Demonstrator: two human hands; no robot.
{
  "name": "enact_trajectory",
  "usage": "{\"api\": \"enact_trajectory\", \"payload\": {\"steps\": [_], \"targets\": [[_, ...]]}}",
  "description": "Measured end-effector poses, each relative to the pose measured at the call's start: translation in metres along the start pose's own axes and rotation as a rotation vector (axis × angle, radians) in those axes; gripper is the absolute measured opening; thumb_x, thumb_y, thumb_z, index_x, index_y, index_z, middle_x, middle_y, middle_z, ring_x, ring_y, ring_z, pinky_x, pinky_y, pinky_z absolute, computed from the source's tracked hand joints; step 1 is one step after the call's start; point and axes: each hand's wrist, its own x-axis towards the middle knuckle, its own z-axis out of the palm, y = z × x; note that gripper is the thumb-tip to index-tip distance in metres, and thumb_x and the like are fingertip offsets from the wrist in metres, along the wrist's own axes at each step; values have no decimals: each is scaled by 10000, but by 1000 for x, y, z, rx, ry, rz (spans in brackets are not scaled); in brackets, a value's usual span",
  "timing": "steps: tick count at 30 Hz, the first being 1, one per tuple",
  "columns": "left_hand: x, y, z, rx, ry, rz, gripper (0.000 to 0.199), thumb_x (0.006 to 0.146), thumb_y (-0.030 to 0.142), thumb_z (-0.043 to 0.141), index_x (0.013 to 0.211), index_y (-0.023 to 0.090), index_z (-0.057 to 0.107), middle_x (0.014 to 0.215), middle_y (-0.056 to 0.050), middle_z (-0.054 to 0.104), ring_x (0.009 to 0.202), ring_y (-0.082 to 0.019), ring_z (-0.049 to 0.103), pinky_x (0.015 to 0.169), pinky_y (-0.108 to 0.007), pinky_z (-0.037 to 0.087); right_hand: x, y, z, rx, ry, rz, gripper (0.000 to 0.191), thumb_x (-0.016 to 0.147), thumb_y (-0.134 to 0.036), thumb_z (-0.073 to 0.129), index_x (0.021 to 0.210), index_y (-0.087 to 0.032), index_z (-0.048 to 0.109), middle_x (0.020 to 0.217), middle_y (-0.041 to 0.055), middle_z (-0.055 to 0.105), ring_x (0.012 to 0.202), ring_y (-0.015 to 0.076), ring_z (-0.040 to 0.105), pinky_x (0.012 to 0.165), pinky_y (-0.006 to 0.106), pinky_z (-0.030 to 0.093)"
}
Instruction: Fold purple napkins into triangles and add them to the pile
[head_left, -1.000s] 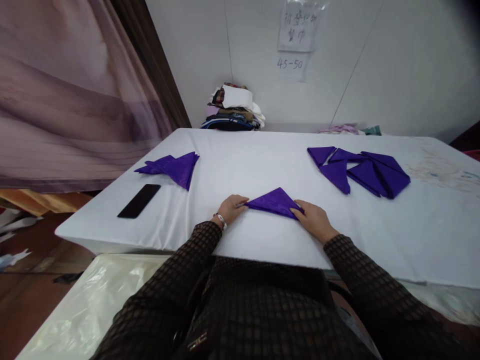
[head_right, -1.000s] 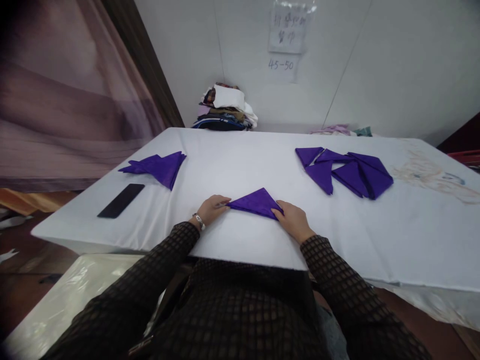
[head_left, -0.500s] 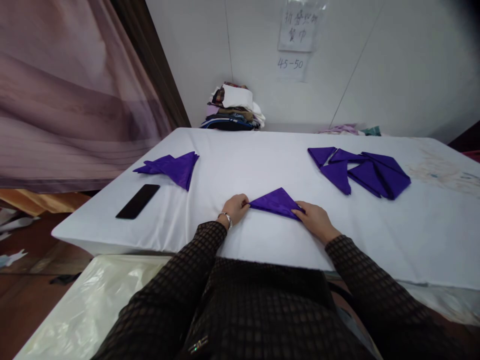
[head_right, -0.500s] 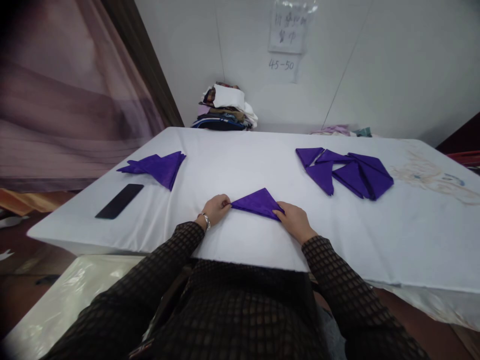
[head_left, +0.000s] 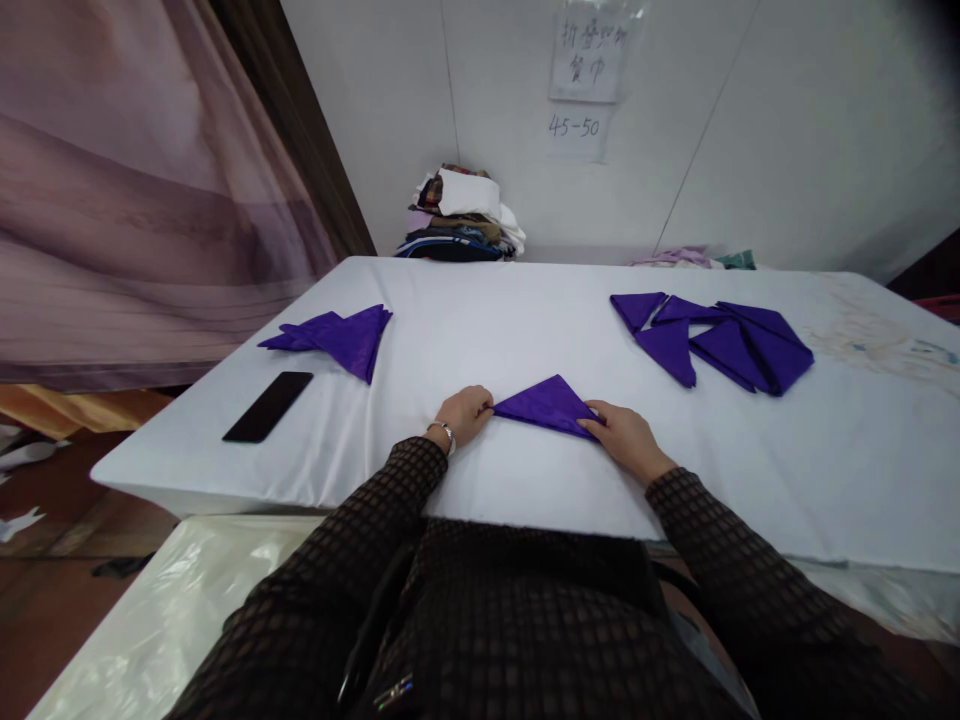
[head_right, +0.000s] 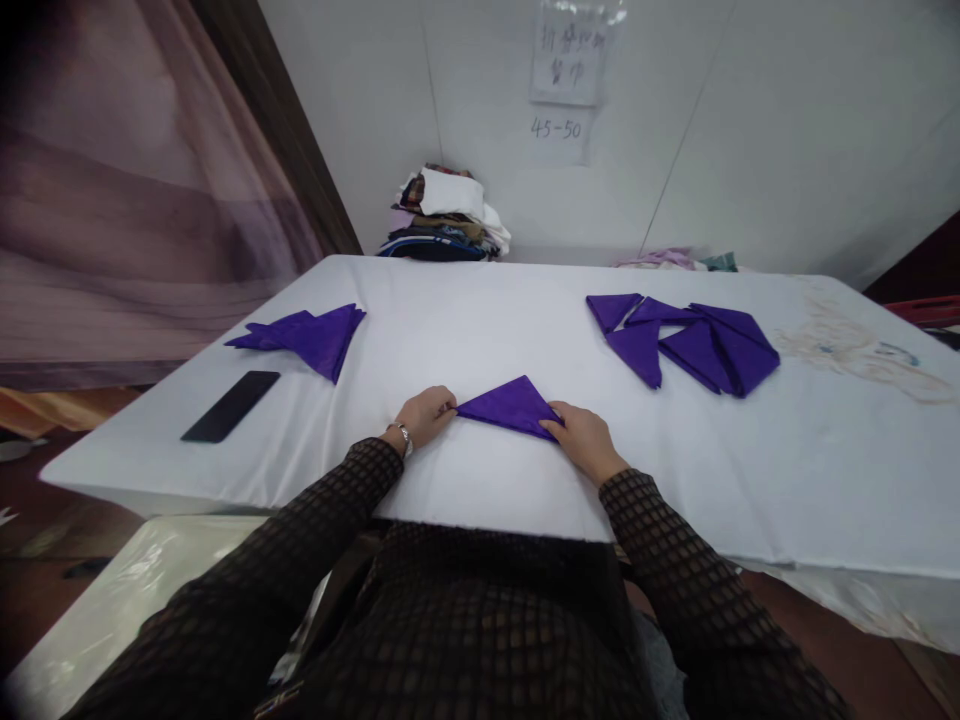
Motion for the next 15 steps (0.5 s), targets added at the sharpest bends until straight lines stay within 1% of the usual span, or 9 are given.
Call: {"api": "enact_trajectory", "payload": {"steps": [4, 7, 11, 15], "targets": [[1, -8, 1, -99, -1, 26, 89, 776, 160, 525, 815, 206, 591, 788, 1, 591, 759, -151, 557, 698, -274, 453, 0, -1, -1, 4, -7, 8, 331, 865, -421, 522, 1131, -246, 613, 924, 36, 713, 822, 220, 637, 647, 281, 397], [0, -12, 3, -159, 26, 43, 116, 764, 135, 520, 816, 206, 596, 762, 11, 583, 732, -141, 552, 681, -263, 455, 0, -3, -2, 10, -13, 11, 324, 870, -424, 512, 1123, -251, 617, 914, 32, 713, 814, 219, 636, 637, 280, 392], [-3, -12, 5, -186, 71, 85, 177, 755, 107, 506, 853, 209, 612, 764, 13, 572, 721, -130, 544, 679, -254, 455, -1, -3, -3, 23, -13, 9, 317, 867, -422, 512, 1116, -258, 621, 907, 28, 714, 815, 218, 635, 640, 279, 394], [-3, -10, 4, -223, 88, 98, 172, 743, 95, 500, 810, 199, 620, 752, 13, 559, 690, -119, 536, 665, -247, 451, -1, -2, -2, 26, -18, 19, 317, 864, -423, 513, 1111, -259, 624, 901, 27, 714, 809, 219, 635, 641, 280, 398]]}}
